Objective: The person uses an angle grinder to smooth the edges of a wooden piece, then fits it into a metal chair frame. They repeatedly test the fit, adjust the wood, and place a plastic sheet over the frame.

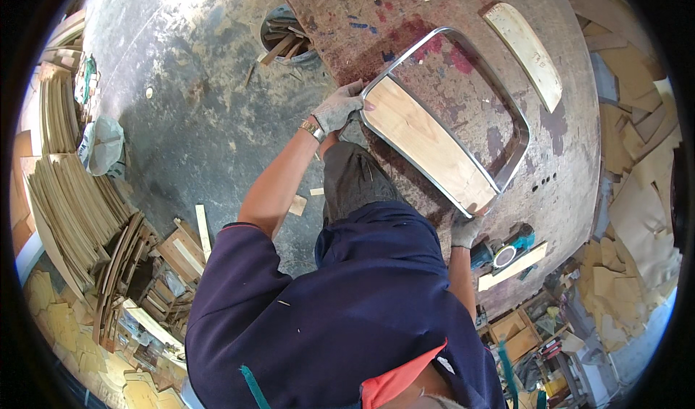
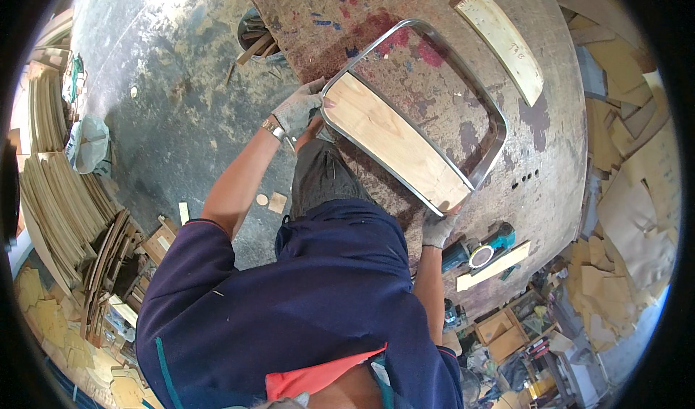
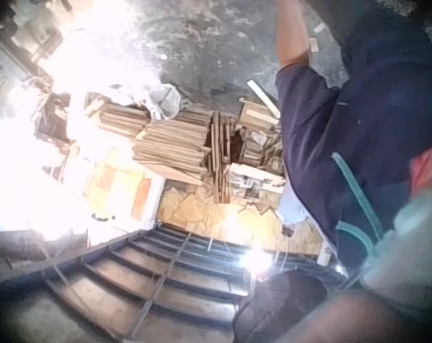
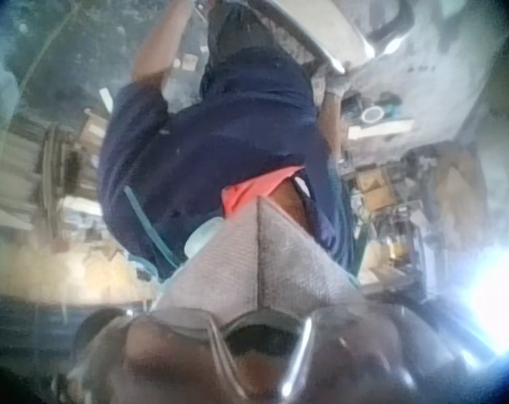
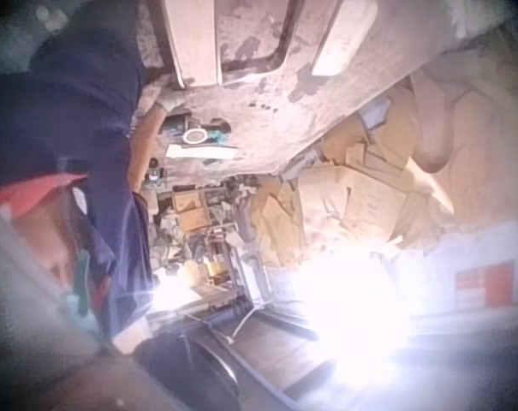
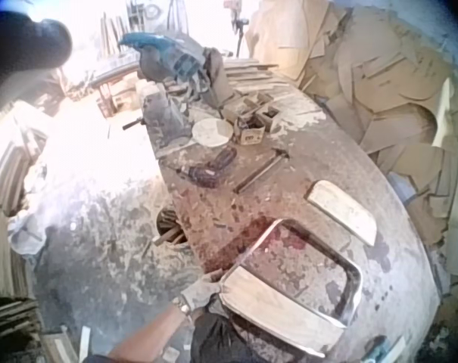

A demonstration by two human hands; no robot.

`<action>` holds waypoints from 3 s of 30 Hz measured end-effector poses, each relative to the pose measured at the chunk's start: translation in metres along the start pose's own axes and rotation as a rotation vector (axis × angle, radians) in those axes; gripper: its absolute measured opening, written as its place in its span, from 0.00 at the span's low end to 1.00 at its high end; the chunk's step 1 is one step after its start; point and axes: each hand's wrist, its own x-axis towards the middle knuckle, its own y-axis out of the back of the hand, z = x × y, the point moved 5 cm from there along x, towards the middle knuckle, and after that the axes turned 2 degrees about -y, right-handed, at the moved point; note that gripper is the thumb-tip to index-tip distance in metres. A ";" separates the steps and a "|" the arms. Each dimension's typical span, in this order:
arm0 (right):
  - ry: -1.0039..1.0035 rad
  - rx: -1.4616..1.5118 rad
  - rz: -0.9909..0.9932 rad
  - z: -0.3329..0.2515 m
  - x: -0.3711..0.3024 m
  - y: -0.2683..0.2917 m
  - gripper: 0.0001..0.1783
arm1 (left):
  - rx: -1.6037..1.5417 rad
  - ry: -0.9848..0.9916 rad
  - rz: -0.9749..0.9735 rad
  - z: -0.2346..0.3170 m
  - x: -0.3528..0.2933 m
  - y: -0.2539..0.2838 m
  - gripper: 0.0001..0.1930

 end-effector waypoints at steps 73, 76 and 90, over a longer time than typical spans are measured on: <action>0.247 0.660 -0.216 0.027 0.000 -0.030 0.22 | 0.122 0.101 0.077 -0.010 0.042 0.060 0.28; 0.244 0.735 -0.266 0.036 0.007 -0.032 0.21 | 0.064 0.143 0.138 -0.007 0.042 0.064 0.29; 0.222 0.757 -0.173 0.031 -0.003 -0.032 0.14 | 0.058 0.187 0.092 -0.003 0.043 0.063 0.31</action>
